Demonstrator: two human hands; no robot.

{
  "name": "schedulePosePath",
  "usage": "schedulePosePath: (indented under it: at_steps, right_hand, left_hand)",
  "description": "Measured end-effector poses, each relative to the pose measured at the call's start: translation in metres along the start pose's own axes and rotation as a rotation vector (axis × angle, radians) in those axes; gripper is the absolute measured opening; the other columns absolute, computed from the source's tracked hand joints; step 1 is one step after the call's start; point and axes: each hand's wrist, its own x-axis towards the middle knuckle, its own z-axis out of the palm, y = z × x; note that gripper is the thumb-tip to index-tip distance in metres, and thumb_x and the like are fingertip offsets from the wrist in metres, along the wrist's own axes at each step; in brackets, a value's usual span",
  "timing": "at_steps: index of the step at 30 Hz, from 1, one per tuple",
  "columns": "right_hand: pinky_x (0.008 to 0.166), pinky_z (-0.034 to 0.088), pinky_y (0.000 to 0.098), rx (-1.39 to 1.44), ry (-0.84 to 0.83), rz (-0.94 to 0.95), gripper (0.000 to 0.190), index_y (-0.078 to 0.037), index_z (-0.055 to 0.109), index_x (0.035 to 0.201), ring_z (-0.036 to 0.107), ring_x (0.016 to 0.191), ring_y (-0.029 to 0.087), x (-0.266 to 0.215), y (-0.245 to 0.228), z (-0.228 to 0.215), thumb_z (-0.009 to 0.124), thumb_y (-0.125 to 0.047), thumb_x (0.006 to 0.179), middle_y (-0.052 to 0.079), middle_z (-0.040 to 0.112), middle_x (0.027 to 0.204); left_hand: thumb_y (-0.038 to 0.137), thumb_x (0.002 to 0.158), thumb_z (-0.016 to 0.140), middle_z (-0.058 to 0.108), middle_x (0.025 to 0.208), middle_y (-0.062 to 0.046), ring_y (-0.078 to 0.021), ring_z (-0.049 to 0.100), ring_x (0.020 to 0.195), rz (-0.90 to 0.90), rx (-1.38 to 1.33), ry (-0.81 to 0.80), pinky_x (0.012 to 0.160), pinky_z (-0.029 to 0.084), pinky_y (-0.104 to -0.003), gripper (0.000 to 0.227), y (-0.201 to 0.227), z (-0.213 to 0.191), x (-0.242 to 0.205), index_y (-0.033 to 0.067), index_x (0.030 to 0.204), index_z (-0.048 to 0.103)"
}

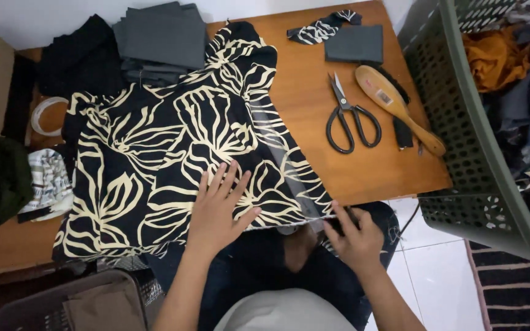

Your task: The person unfolds a piece of black fabric with a yellow floral pattern on a wooden table. They smooth the fabric, pick up a pair of scissors, and cut along the edge of the fabric. The person then folds the fabric and continues cutting along the edge.

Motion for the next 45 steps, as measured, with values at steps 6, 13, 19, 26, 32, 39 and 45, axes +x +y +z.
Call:
schedulePosePath:
  at_steps: [6,13,19,26,32,39,45]
  right_hand:
    - [0.050,0.047,0.0342,0.212,-0.078,-0.113,0.025,-0.014,0.069,0.094,0.055,0.057,0.032,0.014,-0.021,0.002,0.062,-0.005,0.072,0.018,0.052,0.068]
    - [0.051,0.045,0.0245,0.056,0.204,0.101,0.014,-0.016,0.072,0.085,0.054,0.055,0.018,-0.016,0.025,0.002,0.074,-0.010,0.071,0.003,0.056,0.069]
    - [0.057,0.039,0.0227,0.377,-0.019,0.720,0.013,-0.006,0.062,0.068,0.052,0.059,0.013,-0.019,0.016,-0.016,0.067,-0.009,0.080,0.004,0.058,0.062]
    - [0.038,0.023,0.0154,1.000,-0.164,1.296,0.037,-0.003,0.058,0.061,0.036,0.041,0.005,-0.034,-0.004,-0.006,0.052,-0.026,0.089,0.000,0.045,0.050]
    - [0.039,0.018,0.0176,1.056,-0.351,1.225,0.035,0.000,0.062,0.071,0.028,0.042,0.005,-0.024,-0.009,-0.006,0.046,-0.025,0.090,-0.001,0.042,0.055]
    - [0.043,0.020,0.0212,1.187,-0.334,1.068,0.035,0.008,0.060,0.088,0.026,0.047,0.009,-0.061,-0.009,-0.012,0.044,-0.024,0.089,0.000,0.031,0.057]
    - [0.041,0.018,0.0222,1.025,-0.517,1.206,0.046,0.009,0.065,0.080,0.027,0.044,0.012,-0.131,-0.003,-0.043,0.050,-0.034,0.080,0.004,0.033,0.051]
  left_hand:
    - [0.058,0.072,0.052,0.035,0.135,-0.013,-0.0312,0.028,0.126,0.029,0.020,0.046,0.102,0.014,-0.050,0.070,-0.012,-0.004,-0.003,0.0148,0.126,0.044]
    - [0.058,0.068,0.053,0.033,0.137,-0.010,-0.0288,0.027,0.127,0.045,0.076,0.012,0.103,0.014,-0.047,0.073,-0.041,-0.010,-0.011,0.0191,0.129,0.042]
    - [0.059,0.070,0.047,0.025,0.140,-0.010,-0.0286,0.021,0.129,0.082,0.104,-0.086,0.103,0.012,-0.047,0.076,-0.058,-0.028,-0.008,0.0180,0.132,0.034]
    - [0.062,0.077,0.034,0.013,0.142,-0.013,-0.0290,0.010,0.131,0.102,0.135,-0.203,0.104,0.004,-0.047,0.076,-0.055,-0.031,-0.010,0.0153,0.136,0.022]
    - [0.072,0.069,0.035,0.017,0.141,-0.015,-0.0330,0.015,0.129,0.186,0.253,-0.162,0.102,0.007,-0.053,0.087,-0.015,-0.021,-0.030,0.0158,0.135,0.025]
    - [0.016,0.081,0.054,0.051,0.067,-0.011,-0.0257,0.047,0.057,0.294,-0.436,0.296,0.055,0.039,-0.037,0.017,0.054,0.014,-0.066,-0.0003,0.077,0.055]
    - [0.020,0.063,0.074,0.061,0.101,-0.003,-0.0120,0.056,0.091,-0.330,-1.136,-0.236,0.078,0.044,-0.024,0.047,0.035,0.128,-0.101,0.0095,0.105,0.055]
